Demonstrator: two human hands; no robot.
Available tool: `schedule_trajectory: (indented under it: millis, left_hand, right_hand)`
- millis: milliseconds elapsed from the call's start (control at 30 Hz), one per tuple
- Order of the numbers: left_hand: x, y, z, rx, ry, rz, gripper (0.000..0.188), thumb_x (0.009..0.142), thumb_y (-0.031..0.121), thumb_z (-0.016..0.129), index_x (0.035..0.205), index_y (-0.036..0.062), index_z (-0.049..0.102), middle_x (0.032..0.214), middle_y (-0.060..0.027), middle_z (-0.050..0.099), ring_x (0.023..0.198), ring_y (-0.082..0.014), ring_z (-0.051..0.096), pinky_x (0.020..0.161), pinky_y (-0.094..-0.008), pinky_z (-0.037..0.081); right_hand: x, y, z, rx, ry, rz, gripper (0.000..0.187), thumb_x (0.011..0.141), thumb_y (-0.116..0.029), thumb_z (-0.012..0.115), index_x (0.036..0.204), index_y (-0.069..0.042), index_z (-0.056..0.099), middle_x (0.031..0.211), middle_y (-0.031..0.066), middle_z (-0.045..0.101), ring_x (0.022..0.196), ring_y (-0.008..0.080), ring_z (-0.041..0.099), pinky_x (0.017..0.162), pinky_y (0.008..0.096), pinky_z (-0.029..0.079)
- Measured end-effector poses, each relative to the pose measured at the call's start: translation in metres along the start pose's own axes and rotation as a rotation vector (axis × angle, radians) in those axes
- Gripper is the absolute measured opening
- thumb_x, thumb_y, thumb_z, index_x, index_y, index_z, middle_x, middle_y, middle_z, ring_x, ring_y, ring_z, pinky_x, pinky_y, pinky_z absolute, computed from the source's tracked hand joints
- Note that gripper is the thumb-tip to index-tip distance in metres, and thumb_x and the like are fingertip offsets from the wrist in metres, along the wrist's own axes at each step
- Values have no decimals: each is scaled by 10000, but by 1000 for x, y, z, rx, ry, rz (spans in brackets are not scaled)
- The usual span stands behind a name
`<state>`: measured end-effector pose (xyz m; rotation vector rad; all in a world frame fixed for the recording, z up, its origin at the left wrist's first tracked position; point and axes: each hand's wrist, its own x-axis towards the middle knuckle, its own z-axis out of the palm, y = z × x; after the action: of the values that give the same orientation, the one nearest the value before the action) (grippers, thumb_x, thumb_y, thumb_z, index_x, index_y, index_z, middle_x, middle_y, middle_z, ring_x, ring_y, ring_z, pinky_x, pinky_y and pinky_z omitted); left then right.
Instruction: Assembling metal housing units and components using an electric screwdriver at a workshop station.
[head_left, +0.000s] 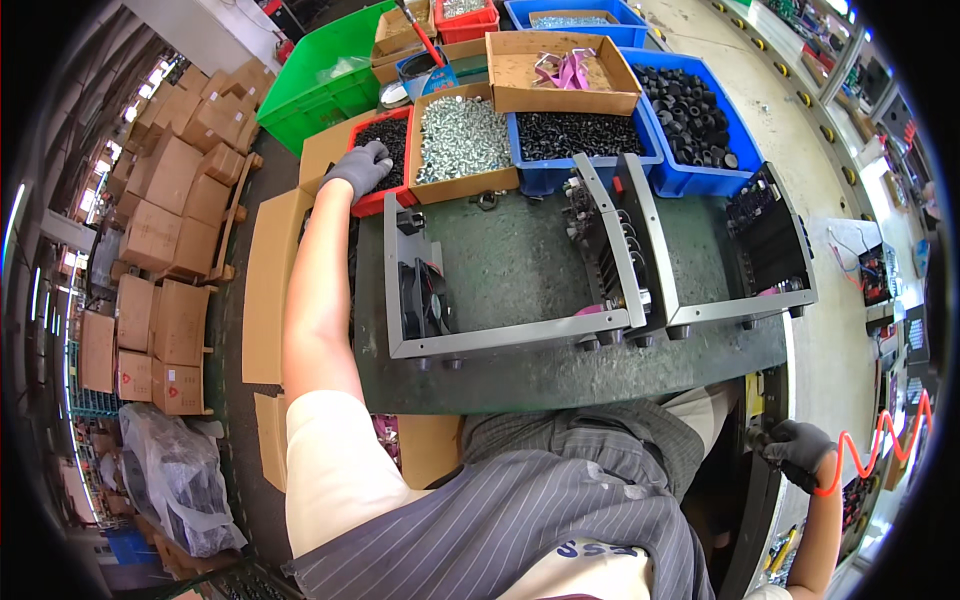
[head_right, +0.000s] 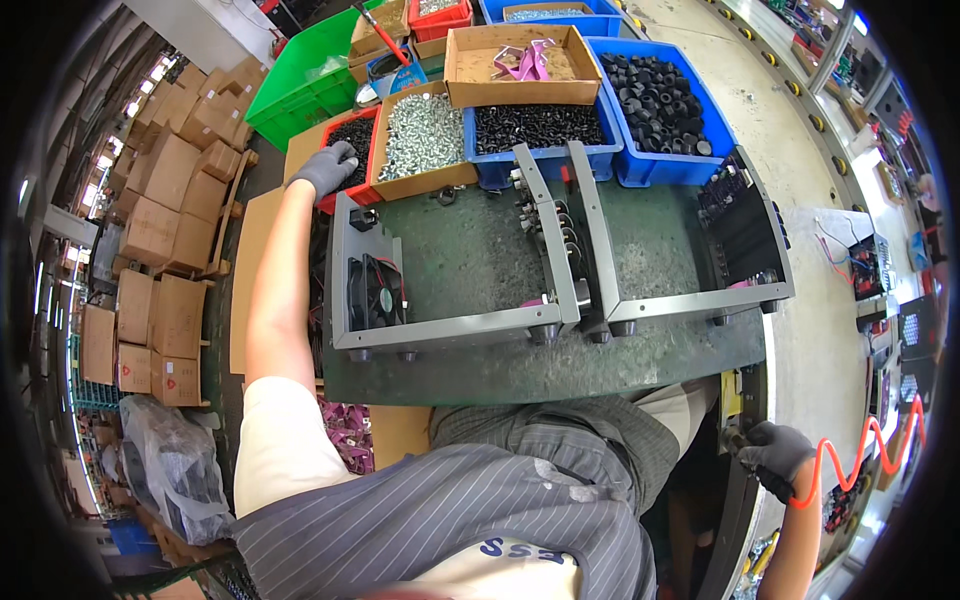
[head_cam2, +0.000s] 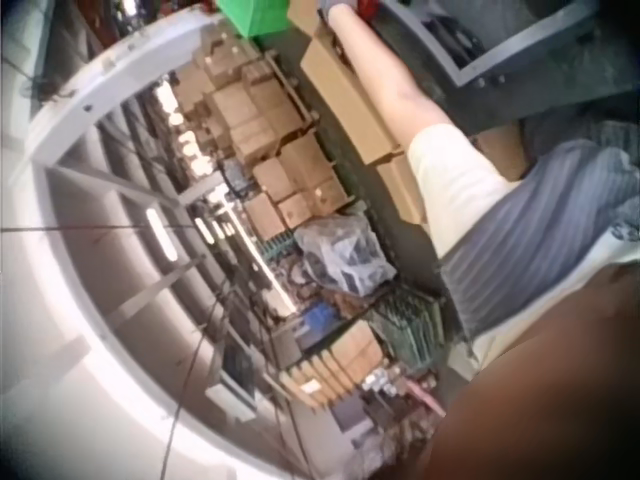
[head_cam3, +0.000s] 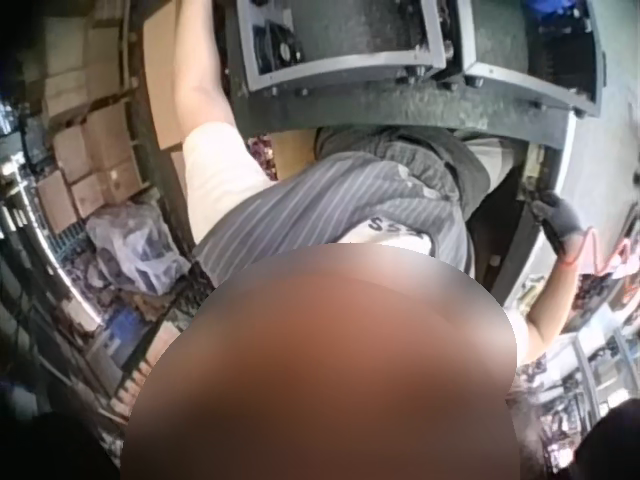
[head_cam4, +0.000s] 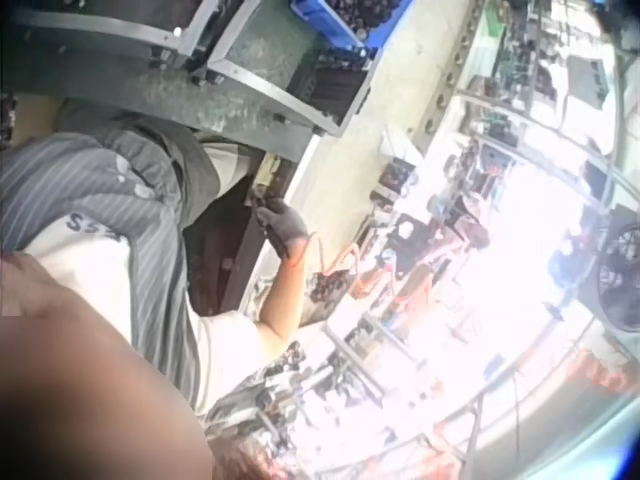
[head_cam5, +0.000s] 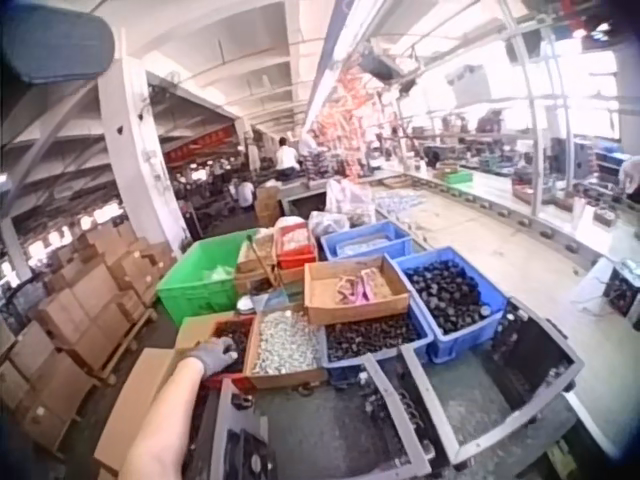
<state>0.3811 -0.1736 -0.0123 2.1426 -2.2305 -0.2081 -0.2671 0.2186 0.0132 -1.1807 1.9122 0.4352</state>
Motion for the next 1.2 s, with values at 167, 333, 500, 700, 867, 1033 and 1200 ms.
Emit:
schedule_trajectory:
  millis: [167,333,500,700,867,1033,1200]
  left_hand:
    - [6,-10,8,-148,32,-104,298,837,134,494,1108,56,590,1010,-156,635,931,-270,622,792,-359,489]
    - [7,-28,5,-1377,-65,-357,343,855,12,425,1175,26,547,835,-47,613,564,-82,550,460,-190,485]
    - [11,-48,2,-1636,-82,-392,257,914,81,466,1152,31,546,823,-37,607,569,-82,543,441,-171,469]
    - [10,-49,0,-1999,-41,-448,196,893,132,552,1059,33,584,776,-34,585,577,-105,526,477,-182,462]
    - [-51,34,-80,-2130,-696,317,277,902,84,528,1159,-15,491,838,-11,472,623,-61,384,492,-173,381]
    - [-208,151,-89,-1679,-715,386,316,897,251,547,1094,7,513,792,-21,498,697,-42,480,497,-123,380]
    - [-268,269,21,-945,-667,785,174,848,156,511,979,57,568,871,-88,583,779,-179,571,703,-321,454]
  right_hand:
    - [6,-3,-2,-97,-34,-37,602,653,-364,714,1147,-49,578,1024,169,641,951,295,614,838,348,471]
    - [23,1,5,16,-209,-18,644,680,-289,724,1237,-55,501,1082,144,622,939,262,616,821,337,478]
    - [22,5,14,414,-324,1,501,716,-66,683,1192,-36,527,1009,61,607,783,194,582,636,317,506]
    - [14,2,16,833,-444,11,487,717,-3,653,1177,-61,505,930,53,589,637,166,564,539,296,491]
    - [29,14,19,799,-468,88,446,723,-17,658,1135,-107,512,920,49,550,652,178,556,554,326,509]
    - [43,21,20,617,-453,113,365,755,-78,669,1090,-118,530,864,50,552,626,170,555,559,315,530]
    - [44,19,15,510,-493,76,284,765,-111,657,1029,-102,551,803,41,553,605,137,544,511,306,502]
